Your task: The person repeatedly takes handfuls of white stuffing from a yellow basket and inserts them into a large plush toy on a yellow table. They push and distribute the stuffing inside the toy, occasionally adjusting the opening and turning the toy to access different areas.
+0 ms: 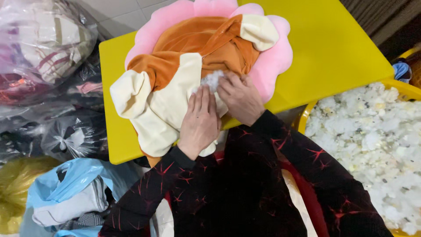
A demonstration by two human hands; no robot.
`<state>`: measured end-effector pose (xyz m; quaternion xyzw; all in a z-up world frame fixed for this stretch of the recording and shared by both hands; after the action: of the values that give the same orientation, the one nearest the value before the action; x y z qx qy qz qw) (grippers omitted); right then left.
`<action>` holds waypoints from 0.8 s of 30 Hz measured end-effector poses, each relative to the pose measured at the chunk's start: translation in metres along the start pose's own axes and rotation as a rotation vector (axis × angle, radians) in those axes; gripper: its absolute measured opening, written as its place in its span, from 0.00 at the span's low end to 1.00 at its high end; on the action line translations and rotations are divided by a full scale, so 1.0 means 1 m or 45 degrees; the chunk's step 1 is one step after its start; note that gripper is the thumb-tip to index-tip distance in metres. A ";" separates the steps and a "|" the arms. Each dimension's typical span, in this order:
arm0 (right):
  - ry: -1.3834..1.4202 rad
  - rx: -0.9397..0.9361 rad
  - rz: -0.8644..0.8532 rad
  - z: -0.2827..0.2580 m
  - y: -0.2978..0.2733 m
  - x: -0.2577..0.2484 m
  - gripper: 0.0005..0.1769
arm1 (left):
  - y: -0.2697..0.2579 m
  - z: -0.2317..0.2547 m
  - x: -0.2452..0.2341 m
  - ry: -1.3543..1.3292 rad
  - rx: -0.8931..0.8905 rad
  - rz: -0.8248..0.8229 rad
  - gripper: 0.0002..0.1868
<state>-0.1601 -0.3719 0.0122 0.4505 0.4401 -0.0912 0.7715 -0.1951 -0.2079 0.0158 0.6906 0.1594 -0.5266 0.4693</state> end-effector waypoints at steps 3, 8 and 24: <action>0.209 0.129 0.094 -0.005 -0.006 -0.011 0.15 | 0.002 0.004 0.010 0.206 0.042 -0.088 0.36; -0.041 0.005 -0.011 -0.011 0.005 -0.005 0.27 | 0.019 -0.005 0.019 0.390 0.078 -0.188 0.37; 0.044 0.387 0.074 -0.002 -0.028 -0.006 0.28 | -0.009 -0.003 -0.014 0.186 -0.094 0.162 0.27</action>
<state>-0.1804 -0.3885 -0.0007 0.5763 0.4212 -0.1265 0.6888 -0.2054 -0.1967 0.0235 0.7182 0.1684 -0.4376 0.5142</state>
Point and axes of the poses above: each hand's wrist, its own y-axis towards the middle knuckle, its own x-axis out of the palm, z = x × y, the point moved 2 cm from there along y, towards the middle knuckle, and after that the axes turned 3 degrees about z, right-handed, at the moved point
